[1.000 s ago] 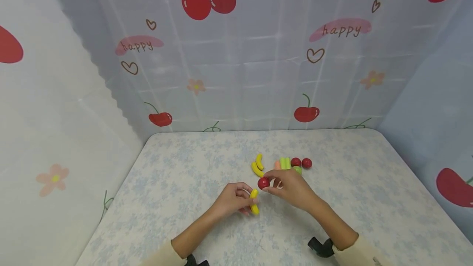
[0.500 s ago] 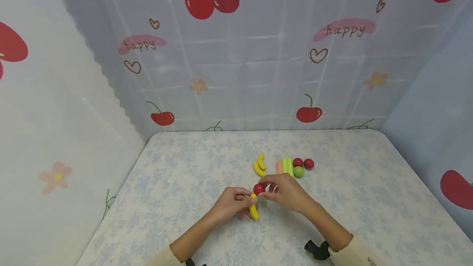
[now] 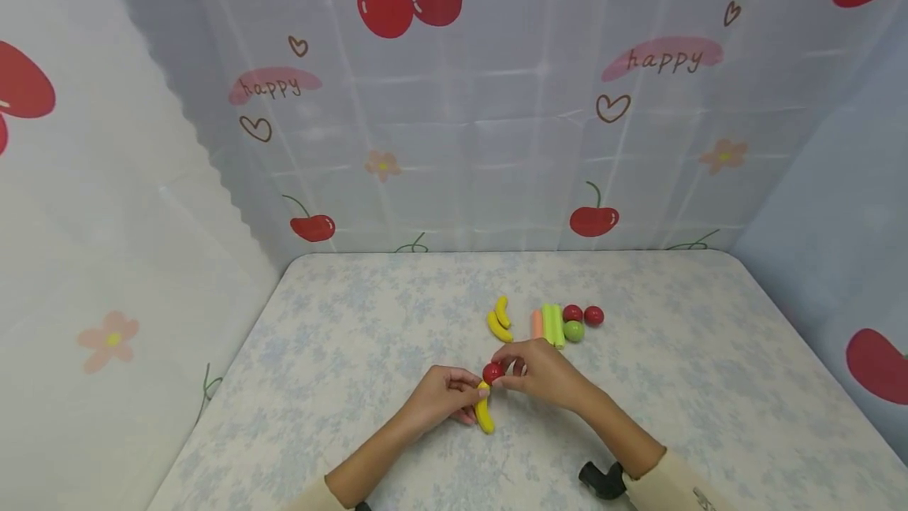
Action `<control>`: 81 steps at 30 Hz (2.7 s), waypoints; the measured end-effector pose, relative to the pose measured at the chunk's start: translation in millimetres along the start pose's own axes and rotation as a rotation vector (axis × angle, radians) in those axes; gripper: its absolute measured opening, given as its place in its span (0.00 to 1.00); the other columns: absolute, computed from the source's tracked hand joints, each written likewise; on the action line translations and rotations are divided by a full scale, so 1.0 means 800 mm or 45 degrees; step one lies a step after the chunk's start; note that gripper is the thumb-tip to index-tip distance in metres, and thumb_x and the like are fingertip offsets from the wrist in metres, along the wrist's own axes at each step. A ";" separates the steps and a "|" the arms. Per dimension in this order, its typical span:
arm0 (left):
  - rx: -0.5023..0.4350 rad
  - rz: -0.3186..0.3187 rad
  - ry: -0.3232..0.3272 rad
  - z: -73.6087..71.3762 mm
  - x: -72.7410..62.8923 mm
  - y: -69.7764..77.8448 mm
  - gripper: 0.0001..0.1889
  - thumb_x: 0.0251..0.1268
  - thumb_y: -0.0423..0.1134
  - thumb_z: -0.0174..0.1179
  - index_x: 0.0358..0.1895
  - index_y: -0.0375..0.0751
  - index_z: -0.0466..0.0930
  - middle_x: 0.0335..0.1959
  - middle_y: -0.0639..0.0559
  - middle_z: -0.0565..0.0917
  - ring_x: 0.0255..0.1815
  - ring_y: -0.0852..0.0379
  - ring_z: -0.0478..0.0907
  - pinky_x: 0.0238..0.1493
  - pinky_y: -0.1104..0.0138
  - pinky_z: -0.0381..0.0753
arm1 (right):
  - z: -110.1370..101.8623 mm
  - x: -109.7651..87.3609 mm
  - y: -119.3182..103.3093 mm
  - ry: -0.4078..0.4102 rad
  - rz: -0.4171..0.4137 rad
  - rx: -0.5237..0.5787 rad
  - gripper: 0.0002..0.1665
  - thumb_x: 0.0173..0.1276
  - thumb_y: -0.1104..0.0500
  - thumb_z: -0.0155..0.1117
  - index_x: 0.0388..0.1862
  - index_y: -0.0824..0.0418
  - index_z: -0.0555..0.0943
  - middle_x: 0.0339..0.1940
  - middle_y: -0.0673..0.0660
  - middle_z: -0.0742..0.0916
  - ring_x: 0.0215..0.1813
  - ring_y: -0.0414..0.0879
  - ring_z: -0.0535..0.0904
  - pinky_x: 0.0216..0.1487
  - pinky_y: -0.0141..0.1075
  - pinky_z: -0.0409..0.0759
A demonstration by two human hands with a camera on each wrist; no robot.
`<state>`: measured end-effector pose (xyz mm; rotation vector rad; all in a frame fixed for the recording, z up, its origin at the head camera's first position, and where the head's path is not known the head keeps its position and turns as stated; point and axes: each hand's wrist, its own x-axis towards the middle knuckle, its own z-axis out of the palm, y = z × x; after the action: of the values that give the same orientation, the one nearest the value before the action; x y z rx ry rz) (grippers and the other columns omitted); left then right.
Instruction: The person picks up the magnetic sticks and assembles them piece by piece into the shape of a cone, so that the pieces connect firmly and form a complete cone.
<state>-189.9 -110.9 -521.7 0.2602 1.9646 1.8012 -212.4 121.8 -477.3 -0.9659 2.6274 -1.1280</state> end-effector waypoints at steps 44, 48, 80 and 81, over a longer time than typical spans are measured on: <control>0.410 0.126 0.102 0.000 -0.004 -0.004 0.07 0.63 0.43 0.72 0.33 0.45 0.90 0.20 0.50 0.84 0.14 0.59 0.78 0.18 0.67 0.82 | -0.019 0.073 0.034 0.064 0.339 -0.206 0.07 0.61 0.64 0.77 0.39 0.62 0.88 0.31 0.49 0.86 0.33 0.42 0.78 0.35 0.34 0.82; 0.412 0.134 0.092 0.001 -0.004 -0.003 0.07 0.64 0.43 0.72 0.33 0.45 0.90 0.19 0.50 0.84 0.14 0.59 0.78 0.17 0.67 0.81 | -0.021 0.076 0.033 0.055 0.281 -0.246 0.07 0.63 0.66 0.75 0.40 0.61 0.89 0.32 0.50 0.87 0.34 0.42 0.80 0.35 0.34 0.82; 0.396 0.125 0.104 0.001 -0.008 -0.001 0.07 0.62 0.42 0.73 0.33 0.42 0.90 0.20 0.47 0.84 0.14 0.58 0.77 0.19 0.69 0.81 | -0.016 0.084 0.025 -0.018 -0.100 -0.804 0.12 0.57 0.58 0.81 0.41 0.50 0.92 0.39 0.47 0.87 0.40 0.42 0.77 0.37 0.32 0.80; 0.396 0.126 0.103 0.001 -0.008 -0.001 0.07 0.62 0.42 0.73 0.33 0.42 0.90 0.20 0.47 0.84 0.14 0.58 0.77 0.19 0.69 0.81 | -0.016 0.081 0.024 -0.003 -0.095 -0.800 0.12 0.57 0.58 0.81 0.41 0.51 0.92 0.40 0.46 0.88 0.42 0.42 0.77 0.38 0.33 0.81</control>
<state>-184.4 -113.2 -521.0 0.3951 2.3252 1.5793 -277.9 100.3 -472.2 -1.1541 3.0211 -0.2859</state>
